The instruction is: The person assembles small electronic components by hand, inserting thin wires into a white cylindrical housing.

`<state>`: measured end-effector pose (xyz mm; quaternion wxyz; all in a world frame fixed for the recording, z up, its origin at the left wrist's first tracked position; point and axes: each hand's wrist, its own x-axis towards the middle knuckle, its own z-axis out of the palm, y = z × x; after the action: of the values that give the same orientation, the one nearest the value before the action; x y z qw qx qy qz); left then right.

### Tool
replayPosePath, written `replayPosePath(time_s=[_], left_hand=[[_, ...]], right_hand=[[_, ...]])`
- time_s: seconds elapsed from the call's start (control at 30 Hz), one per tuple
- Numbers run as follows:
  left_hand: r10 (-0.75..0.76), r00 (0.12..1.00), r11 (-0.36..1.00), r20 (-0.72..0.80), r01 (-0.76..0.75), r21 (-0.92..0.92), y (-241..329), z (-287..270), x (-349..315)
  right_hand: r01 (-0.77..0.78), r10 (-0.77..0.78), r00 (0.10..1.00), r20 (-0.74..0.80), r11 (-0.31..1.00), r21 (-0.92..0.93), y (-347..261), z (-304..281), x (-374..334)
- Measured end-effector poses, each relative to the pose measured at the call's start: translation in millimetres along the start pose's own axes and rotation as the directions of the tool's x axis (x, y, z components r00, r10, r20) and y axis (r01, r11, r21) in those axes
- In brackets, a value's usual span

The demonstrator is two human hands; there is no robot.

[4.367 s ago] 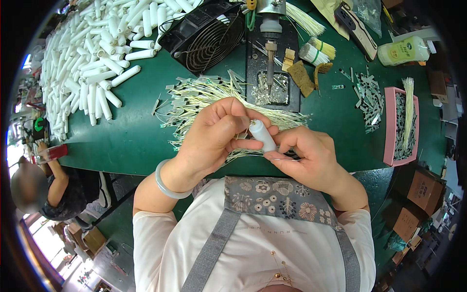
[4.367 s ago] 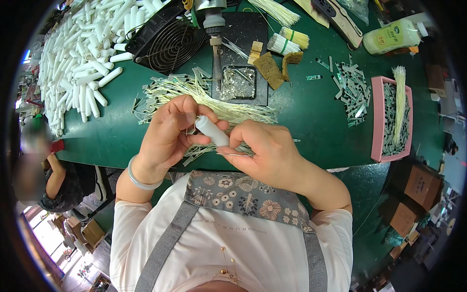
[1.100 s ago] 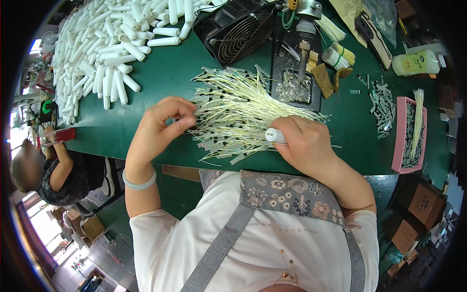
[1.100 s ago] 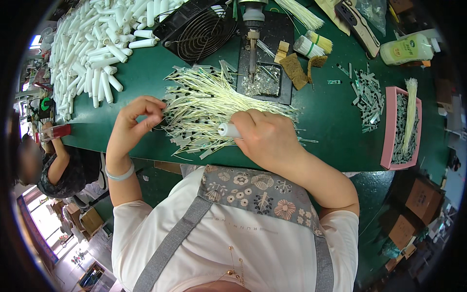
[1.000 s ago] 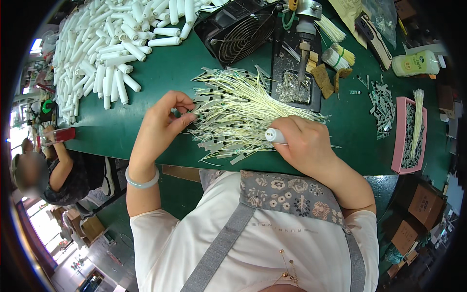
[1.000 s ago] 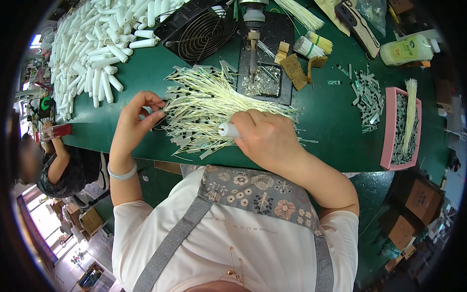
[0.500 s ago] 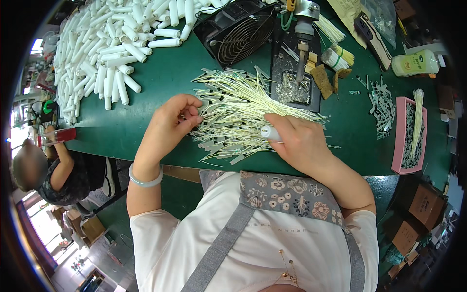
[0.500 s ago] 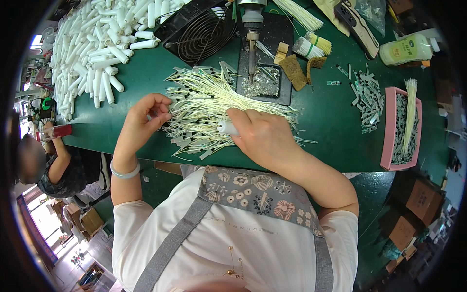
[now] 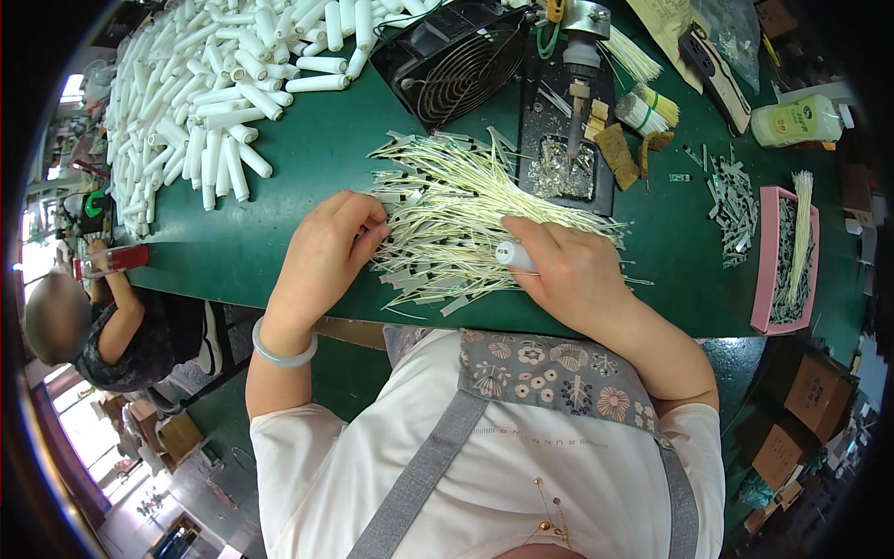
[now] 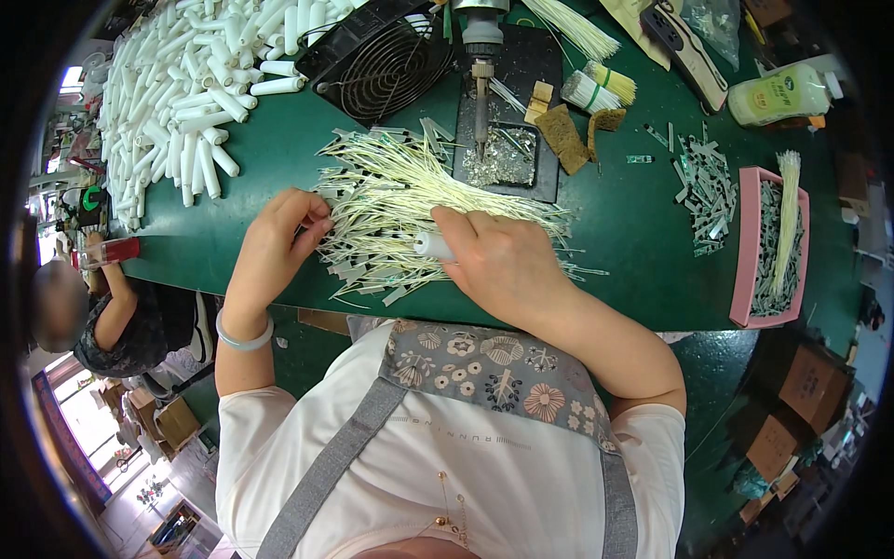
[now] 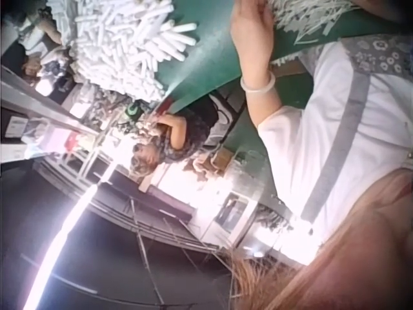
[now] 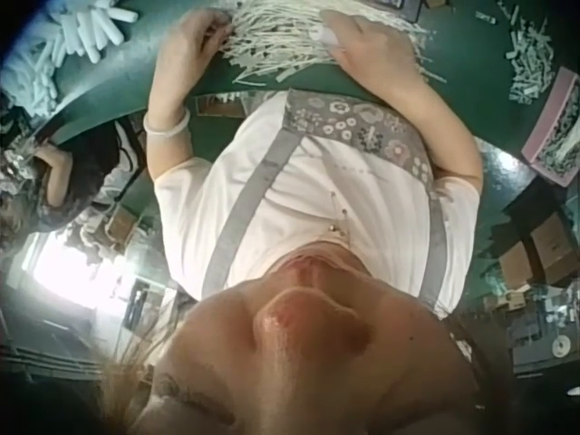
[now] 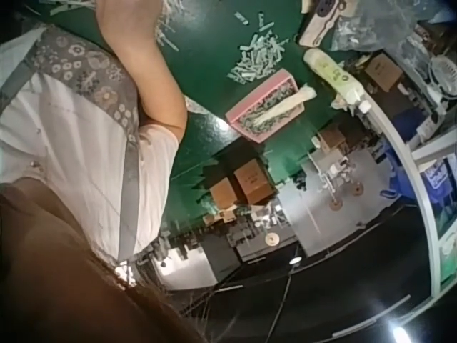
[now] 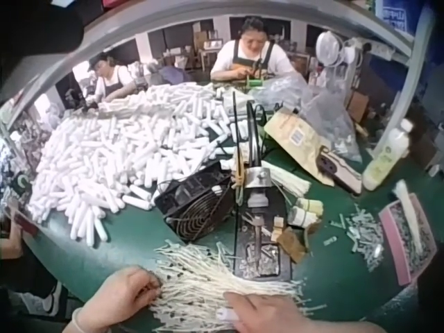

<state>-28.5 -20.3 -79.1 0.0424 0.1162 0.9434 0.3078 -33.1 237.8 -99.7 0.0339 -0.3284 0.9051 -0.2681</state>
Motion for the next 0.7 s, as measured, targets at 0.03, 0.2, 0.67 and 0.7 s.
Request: replayPosePath(time_s=[0.03,0.2,0.67,0.7], left_hand=[[0.02,0.999,0.999,0.034,-0.022,0.042,-1,-1,0],[-0.019,1.0,1.0,-0.017,0.018,-0.019,-2,-3,-6],[0.063,0.991,0.997,-0.12,-0.068,-0.04,-4,-20,-6],[-0.005,0.988,0.99,-0.152,-0.016,-0.14,-4,-21,-8]], right_hand=[[-0.001,0.001,1.0,0.0,1.0,0.001,0,0,0],[0.002,-0.002,1.0,0.024,1.0,0.01,-1,-1,-1],[0.009,-0.01,1.0,0.028,1.0,0.008,-2,0,0],[0.009,-0.009,1.0,0.028,1.0,0.008,-2,0,-1]])
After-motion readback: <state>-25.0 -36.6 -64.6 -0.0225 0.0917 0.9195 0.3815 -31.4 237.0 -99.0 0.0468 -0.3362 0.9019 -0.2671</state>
